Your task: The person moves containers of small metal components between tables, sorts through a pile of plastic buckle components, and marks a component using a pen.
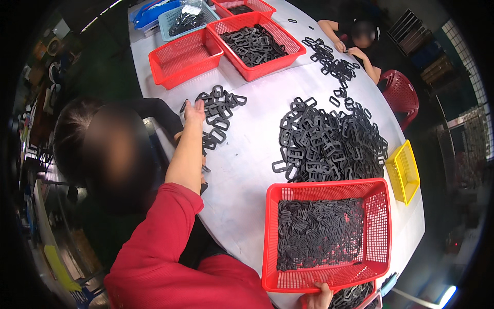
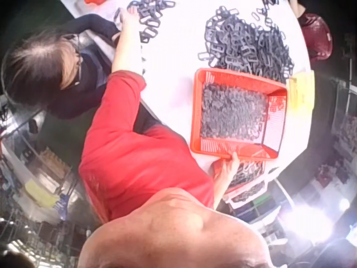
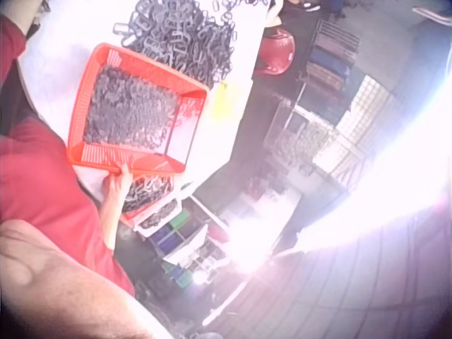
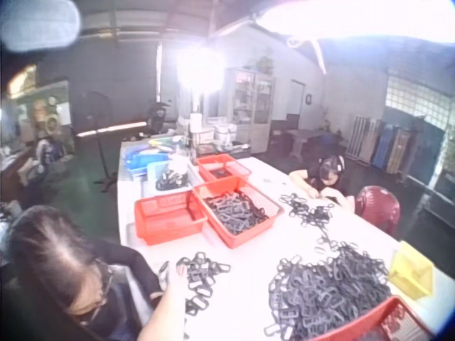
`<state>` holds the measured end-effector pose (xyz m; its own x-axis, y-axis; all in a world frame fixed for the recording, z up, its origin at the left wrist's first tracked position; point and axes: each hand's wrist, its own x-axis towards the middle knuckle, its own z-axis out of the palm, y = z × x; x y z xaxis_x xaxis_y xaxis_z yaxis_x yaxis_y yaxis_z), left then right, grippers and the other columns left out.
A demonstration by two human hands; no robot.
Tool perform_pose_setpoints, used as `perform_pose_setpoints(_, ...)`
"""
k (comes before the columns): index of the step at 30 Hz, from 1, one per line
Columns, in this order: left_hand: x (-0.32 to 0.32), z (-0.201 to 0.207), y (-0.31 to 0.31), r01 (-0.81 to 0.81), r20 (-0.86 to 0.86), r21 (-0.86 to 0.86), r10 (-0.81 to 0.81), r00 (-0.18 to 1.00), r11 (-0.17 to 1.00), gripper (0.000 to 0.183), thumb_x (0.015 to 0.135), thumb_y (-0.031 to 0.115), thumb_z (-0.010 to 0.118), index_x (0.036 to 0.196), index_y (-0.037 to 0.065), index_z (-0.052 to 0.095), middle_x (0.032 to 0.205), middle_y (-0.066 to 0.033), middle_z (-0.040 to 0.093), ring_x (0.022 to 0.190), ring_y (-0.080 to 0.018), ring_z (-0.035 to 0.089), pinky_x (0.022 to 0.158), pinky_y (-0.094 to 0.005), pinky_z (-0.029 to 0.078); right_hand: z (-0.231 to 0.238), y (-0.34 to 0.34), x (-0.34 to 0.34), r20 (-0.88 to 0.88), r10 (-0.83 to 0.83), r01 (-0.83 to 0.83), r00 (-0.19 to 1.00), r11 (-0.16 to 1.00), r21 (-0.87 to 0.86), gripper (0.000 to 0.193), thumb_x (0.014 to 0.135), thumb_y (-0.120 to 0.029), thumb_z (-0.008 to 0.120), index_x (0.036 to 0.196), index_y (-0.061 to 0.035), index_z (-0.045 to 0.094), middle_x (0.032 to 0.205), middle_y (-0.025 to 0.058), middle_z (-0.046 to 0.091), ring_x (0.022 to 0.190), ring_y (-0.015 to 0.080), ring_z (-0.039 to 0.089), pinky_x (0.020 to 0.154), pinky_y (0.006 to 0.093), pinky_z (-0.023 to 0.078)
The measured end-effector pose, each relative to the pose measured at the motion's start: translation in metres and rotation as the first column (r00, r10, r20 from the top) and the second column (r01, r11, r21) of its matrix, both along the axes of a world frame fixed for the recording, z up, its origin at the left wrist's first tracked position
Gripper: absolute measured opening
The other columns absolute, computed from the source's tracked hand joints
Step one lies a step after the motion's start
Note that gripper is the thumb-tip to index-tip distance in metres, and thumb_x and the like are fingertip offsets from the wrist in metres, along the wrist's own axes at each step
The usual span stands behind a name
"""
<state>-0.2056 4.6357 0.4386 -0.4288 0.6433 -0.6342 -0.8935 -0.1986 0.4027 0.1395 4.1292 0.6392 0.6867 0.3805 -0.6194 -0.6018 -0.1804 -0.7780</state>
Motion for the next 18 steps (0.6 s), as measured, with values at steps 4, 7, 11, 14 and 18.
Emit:
perform_pose_setpoints(4, 0.037, 0.008, -0.014, 0.295, 0.081, 0.118, -0.305, 0.949, 0.948, 0.049, 0.087, 0.034, 0.040, 0.122, 0.000, 0.033, 0.119, -0.0162, 0.041, 0.108, -0.0272, 0.045, 0.087, -0.0399, 0.042, 0.000, 0.003, -0.013, -0.016, -0.015, 0.015, 1.000, 1.000, 0.027, 0.046, 0.057, 0.008, 0.045, 0.102, 0.0001, 0.046, 0.091, 0.0101, 0.052, 0.085, 0.0252, 0.054, 0.078, 0.0399, 0.046)
perform_pose_setpoints(7, 0.089, 0.033, -0.051, 0.675, -0.211, 0.188, -0.641, 0.738, 0.714, 0.038, 0.086, 0.031, 0.042, 0.114, 0.005, 0.045, 0.107, -0.0113, 0.052, 0.102, -0.0236, 0.049, 0.080, -0.0395, 0.044, 0.000, 0.002, -0.014, -0.035, -0.035, 0.037, 0.999, 0.997, 0.068, 0.046, 0.057, 0.009, 0.045, 0.102, 0.0001, 0.046, 0.091, 0.0100, 0.052, 0.084, 0.0250, 0.053, 0.079, 0.0393, 0.046)
perform_pose_setpoints(11, 0.135, 0.069, -0.131, 0.952, -0.385, 0.037, -0.874, 0.295, 0.305, 0.046, 0.087, 0.033, 0.040, 0.122, 0.004, 0.036, 0.123, -0.0117, 0.041, 0.111, -0.0239, 0.042, 0.089, -0.0417, 0.037, 0.005, -0.002, -0.019, -0.023, -0.092, 0.094, 0.996, 0.988, 0.126, 0.043, 0.058, 0.009, 0.046, 0.100, 0.0012, 0.048, 0.089, 0.0103, 0.054, 0.081, 0.0241, 0.055, 0.075, 0.0378, 0.047)
perform_pose_setpoints(14, 0.134, 0.083, -0.204, 0.965, -0.378, 0.045, -0.890, 0.255, 0.258, 0.053, 0.087, 0.039, 0.038, 0.132, 0.017, 0.022, 0.133, -0.0109, 0.026, 0.119, -0.0255, 0.030, 0.088, -0.0501, 0.034, 0.005, 0.004, -0.026, 0.029, -0.028, 0.026, 0.999, 0.995, 0.093, 0.031, 0.064, 0.007, 0.049, 0.094, 0.0020, 0.051, 0.080, 0.0101, 0.057, 0.072, 0.0218, 0.058, 0.065, 0.0346, 0.050)
perform_pose_setpoints(18, 0.136, 0.116, -0.301, 0.994, -0.133, 0.099, -0.989, 0.065, 0.052, 0.055, 0.084, 0.039, 0.046, 0.127, 0.010, 0.029, 0.121, -0.0098, 0.042, 0.112, -0.0251, 0.040, 0.085, -0.0463, 0.039, 0.008, 0.014, -0.022, -0.022, 0.041, -0.042, 0.999, 0.998, -0.042, 0.019, 0.065, 0.000, 0.051, 0.083, -0.0019, 0.055, 0.073, 0.0076, 0.058, 0.065, 0.0185, 0.057, 0.056, 0.0312, 0.048)
